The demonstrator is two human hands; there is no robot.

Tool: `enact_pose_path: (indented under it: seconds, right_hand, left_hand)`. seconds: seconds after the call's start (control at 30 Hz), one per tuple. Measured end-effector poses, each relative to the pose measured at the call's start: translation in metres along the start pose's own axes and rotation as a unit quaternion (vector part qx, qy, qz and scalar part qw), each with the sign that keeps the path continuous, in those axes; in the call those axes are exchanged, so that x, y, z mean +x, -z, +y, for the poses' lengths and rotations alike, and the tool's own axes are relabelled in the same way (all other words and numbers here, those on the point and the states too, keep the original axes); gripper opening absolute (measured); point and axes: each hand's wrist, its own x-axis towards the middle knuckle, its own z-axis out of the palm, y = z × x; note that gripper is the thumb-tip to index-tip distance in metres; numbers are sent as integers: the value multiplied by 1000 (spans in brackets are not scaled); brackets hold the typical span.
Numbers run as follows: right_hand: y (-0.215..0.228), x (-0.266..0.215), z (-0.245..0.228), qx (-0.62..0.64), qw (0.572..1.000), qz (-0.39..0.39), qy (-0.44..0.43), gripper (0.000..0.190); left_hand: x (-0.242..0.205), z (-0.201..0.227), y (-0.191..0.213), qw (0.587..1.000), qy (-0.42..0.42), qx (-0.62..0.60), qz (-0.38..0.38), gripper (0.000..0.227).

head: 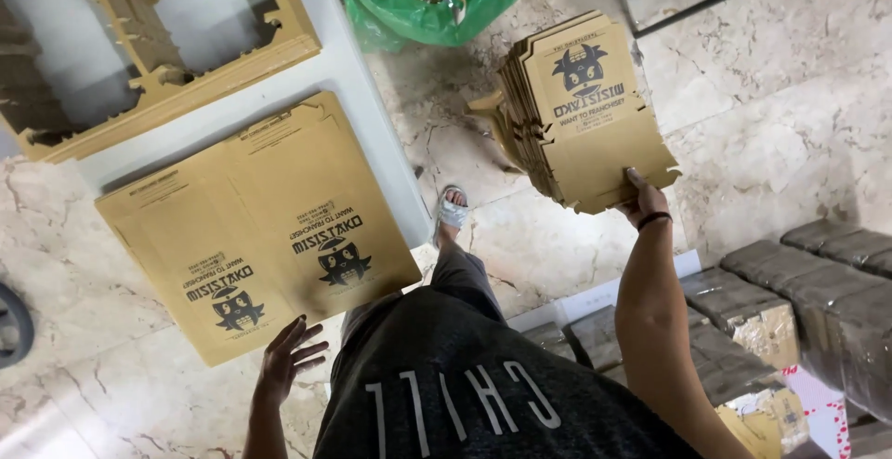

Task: The person uses a knife to cut the edges of stacked flat cardboard boxes on a white table. They repeatedly slice along the sides of the boxes, remove the cut strips, and stack the trimmed boxes.

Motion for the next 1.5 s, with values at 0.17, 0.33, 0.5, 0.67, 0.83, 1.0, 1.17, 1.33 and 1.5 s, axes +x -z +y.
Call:
enact_pose_path:
  seconds: [0.17,0.33,0.5,0.67,0.83,1.0,1.17,1.33,1.5]
  right_hand:
    - [-8,23,-9,-32,999,8,-26,46]
    - [17,67,12,-145,979,-22,-140,61]
    - [-11,-21,4,-403,902,97,-119,95]
    - [-31,22,89,-193,973,-74,101,41]
    - [-176,-184,184,-171,929,-151,293,20]
    - [-243,-292,281,-495,559,-130,652,74]
    - [-259,-325,308,-594,558,-63,577,93]
    - [-263,-341,318,-605,551,-47,573,98]
    - [-251,-338,335,-613,495,-34,615,110]
  left_hand:
    - [9,-17,20,999,-31,0,-11,65]
    - [62,-64,57,990,-81,-14,117,72]
    - [74,-67,88,905,-108,213,353,71]
    - [136,-73,127,885,-96,211,403,85]
    - [175,-54,166,892,-153,164,392,88]
    - [177,-38,178,839,-424,156,303,23]
    - [148,-34,192,920,-264,166,239,66]
    - [137,-27,196,931,-266,177,177,69]
    - [131,-20,193,926,-269,225,138,94]
